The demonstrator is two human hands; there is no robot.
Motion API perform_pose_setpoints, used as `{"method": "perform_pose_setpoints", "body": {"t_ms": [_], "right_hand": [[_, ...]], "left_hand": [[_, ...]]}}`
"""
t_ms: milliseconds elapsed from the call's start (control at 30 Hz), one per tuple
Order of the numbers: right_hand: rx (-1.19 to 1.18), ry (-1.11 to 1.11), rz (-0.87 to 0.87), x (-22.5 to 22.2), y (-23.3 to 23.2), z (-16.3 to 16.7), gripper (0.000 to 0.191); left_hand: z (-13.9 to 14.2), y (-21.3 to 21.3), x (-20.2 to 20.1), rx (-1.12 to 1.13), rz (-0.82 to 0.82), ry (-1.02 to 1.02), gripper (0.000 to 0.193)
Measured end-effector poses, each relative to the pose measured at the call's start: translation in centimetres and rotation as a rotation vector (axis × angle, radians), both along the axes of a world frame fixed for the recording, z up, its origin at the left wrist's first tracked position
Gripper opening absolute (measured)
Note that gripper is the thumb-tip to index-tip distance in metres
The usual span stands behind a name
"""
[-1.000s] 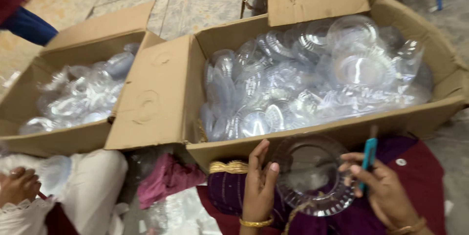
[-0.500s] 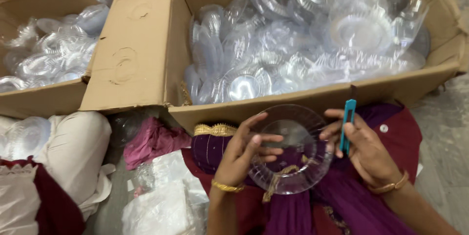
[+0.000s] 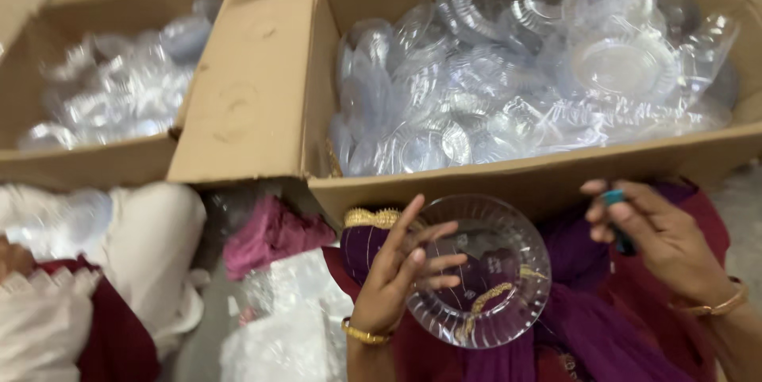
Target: The person sits on the floor and uses a blue utility knife to trim the edges of clear plastic plates. They pick up plates from a cardboard box, cut around the rim, and place the trimmed plates on their lap.
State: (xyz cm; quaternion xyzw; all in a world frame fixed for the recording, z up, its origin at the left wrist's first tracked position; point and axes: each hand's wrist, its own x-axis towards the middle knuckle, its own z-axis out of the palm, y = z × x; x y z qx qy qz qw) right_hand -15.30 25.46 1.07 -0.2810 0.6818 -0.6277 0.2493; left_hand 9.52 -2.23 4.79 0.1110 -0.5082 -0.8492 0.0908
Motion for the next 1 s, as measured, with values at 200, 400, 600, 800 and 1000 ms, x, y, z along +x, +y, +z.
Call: {"method": "perform_pose_setpoints", "body": {"t_ms": [200,400,600,800,1000], "right_hand": [[0.087,-0.084,0.147,1.4,0.8,-0.4,0.046],[0.173,0.050,0.307,3.3,0.4,-0.6,0.037],[0.068,-0.262,0.492,0.9,2.4,-1.4,0.047],[0.222,0.036,0.660,-1.8,2.4,-0.3,0.040],[0.171,0.179,0.976,-2.0,-2.2,2.2,0.043]], "left_hand": [[-0.1,2.8,-1.3,0.051,-0.032,-0.102,0.053],[-1.1,5.6,-4.7,0.041,-0.296,-0.070,0.029],[-0.1,6.2,-5.6,-0.296,-0.361,-0.252,0.030],[1.2,6.3,-5.6,-0.361,-0.412,-0.241,0.032],[2.3,7.0,-5.3,-0.390,-0.448,-0.280,0.033]]}}
